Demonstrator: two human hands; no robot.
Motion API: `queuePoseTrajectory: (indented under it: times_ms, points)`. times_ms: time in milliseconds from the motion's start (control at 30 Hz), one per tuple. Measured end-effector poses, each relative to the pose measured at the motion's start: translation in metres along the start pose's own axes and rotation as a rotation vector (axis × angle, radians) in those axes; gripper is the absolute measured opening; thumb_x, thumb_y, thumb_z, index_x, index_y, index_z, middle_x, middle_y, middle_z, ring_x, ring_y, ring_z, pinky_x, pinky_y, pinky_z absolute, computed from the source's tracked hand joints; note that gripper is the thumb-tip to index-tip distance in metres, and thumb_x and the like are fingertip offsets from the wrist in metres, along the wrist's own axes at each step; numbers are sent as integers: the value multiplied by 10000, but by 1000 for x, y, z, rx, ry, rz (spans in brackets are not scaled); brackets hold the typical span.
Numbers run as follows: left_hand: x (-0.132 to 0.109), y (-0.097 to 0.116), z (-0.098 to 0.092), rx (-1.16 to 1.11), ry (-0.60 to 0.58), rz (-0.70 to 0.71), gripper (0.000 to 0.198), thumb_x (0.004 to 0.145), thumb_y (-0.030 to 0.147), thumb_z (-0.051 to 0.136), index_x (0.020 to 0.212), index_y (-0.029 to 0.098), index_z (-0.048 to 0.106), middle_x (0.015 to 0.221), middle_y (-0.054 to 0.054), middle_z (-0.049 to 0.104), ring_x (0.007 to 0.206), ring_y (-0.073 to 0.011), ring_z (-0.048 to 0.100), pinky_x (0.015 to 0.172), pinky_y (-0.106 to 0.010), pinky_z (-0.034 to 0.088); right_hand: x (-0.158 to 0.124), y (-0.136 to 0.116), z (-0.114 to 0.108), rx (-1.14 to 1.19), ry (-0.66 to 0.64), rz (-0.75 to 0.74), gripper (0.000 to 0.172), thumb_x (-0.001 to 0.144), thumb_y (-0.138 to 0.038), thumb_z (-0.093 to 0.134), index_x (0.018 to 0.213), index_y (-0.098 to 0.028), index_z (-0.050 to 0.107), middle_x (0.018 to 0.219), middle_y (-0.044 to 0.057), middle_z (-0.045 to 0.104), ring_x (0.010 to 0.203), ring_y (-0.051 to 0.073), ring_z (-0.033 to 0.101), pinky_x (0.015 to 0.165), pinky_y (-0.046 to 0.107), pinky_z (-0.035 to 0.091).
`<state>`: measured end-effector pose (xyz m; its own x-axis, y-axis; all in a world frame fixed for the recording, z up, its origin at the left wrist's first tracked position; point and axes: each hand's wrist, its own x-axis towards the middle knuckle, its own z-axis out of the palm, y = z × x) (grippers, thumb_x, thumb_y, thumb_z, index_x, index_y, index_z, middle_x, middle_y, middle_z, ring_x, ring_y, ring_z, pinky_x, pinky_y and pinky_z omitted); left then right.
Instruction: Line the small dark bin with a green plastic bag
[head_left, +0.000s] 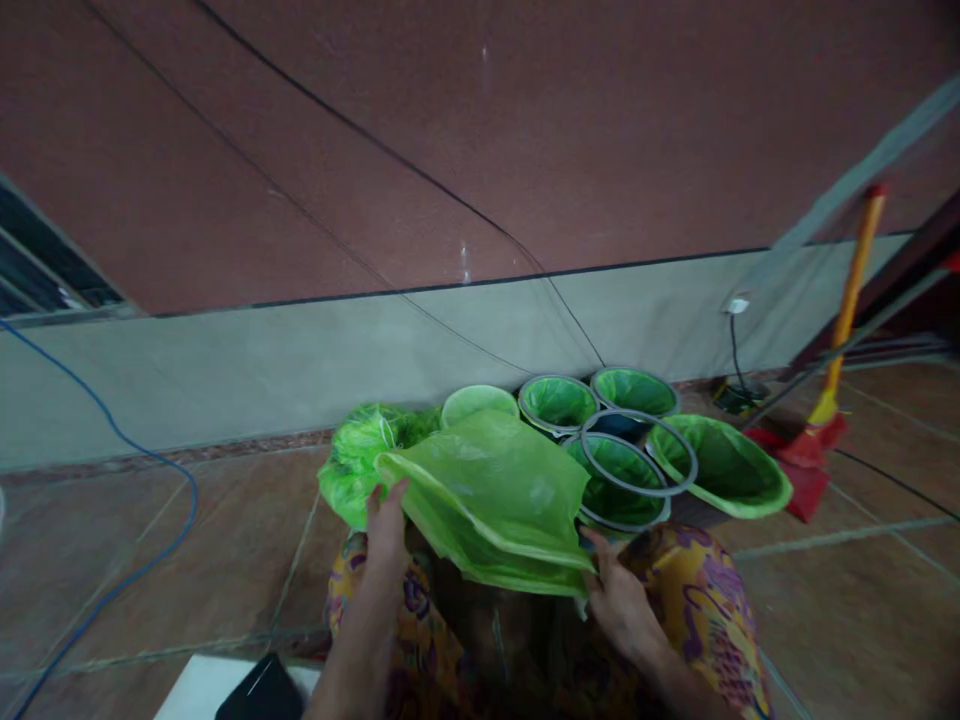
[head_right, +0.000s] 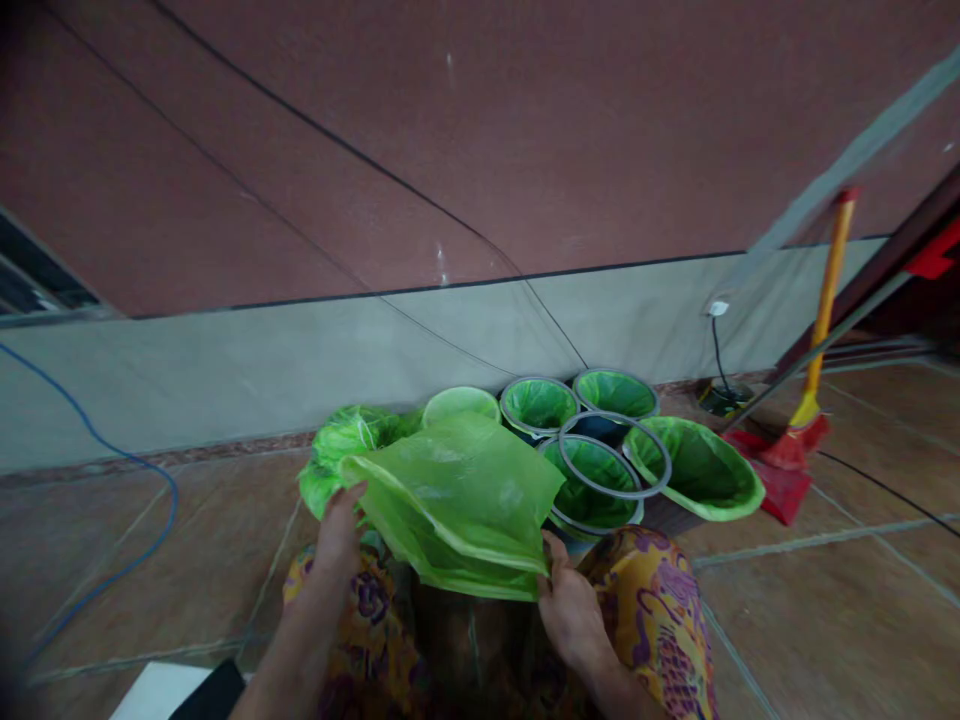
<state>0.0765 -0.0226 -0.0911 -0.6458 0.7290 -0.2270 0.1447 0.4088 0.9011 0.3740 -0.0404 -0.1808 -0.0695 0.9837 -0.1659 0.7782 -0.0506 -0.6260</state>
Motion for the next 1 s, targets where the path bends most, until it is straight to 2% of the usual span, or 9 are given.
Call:
queuePoseTrajectory:
  times_ms: [33,167,267,433,567,667,733,833,1000]
  points:
    - [-16,-12,9,-65,-30,-63,576,922,488,342,1357,142,495,1183,-140,680,1027,-234,680,824,-345,535,-2,-5,-2,13,-22,-5,571,884,-189,355,1453,-137,349,1019,111,738,917,240,716,821,340,500]
    - [-68,-53,40,-538,-152,-656,688,817,683,495,1323,220,541,1230,-126,669,1110,-299,647,943,-437,499,-8,-19,-9,32,-112,2,603,899,-216,324,1495,-126,315,870,92,745,829,242,727,772,344,523]
    - [-79,-66,49,-729,-241,-794,694,797,690,531,1275,189,584,1168,-143,697,1051,-307,673,926,-446,522,-17,-21,-5,5,-131,-47,634,872,-197,358,1505,-180,353,903,79,753,870,239,728,784,339,537]
    - [-65,-65,56,-935,-284,-669,517,824,546,611,1177,170,649,1112,-132,727,1006,-286,699,897,-434,558,-49,-17,21,-102,-300,-180,612,801,-148,432,1399,-199,551,1050,126,750,954,264,719,865,344,531]
    - [-59,-77,61,-798,-93,-550,257,756,218,717,1002,161,673,958,-99,750,875,-243,728,873,-399,568,-66,-21,29,-167,-522,-221,573,775,-249,564,1339,-165,615,1058,183,737,989,323,702,867,385,521]
    - [-59,-81,59,-715,-2,-459,192,726,131,698,908,176,657,865,-74,742,852,-232,732,856,-380,565,-50,-30,12,-121,-607,-254,569,770,-373,625,1309,-192,632,944,125,756,865,274,710,768,332,521]
    - [-60,-71,54,-689,-5,-358,213,708,151,711,912,184,658,870,-67,744,899,-237,728,865,-364,560,-21,-35,-5,-62,-521,-243,521,810,-421,592,1274,-190,647,842,86,747,800,236,696,745,311,506]
    - [-65,-35,37,-651,-70,-211,335,651,228,765,969,186,670,887,-54,756,903,-256,727,842,-364,569,36,-35,-26,105,-262,-161,530,864,-480,523,1269,-151,620,942,103,731,863,233,685,826,351,503]
    - [-82,32,-15,-557,-237,-191,480,539,329,842,973,196,686,808,-38,762,788,-279,739,709,-368,598,102,-22,-18,627,-117,100,648,783,-552,655,1305,-181,559,1261,137,639,1156,250,608,1025,401,443]
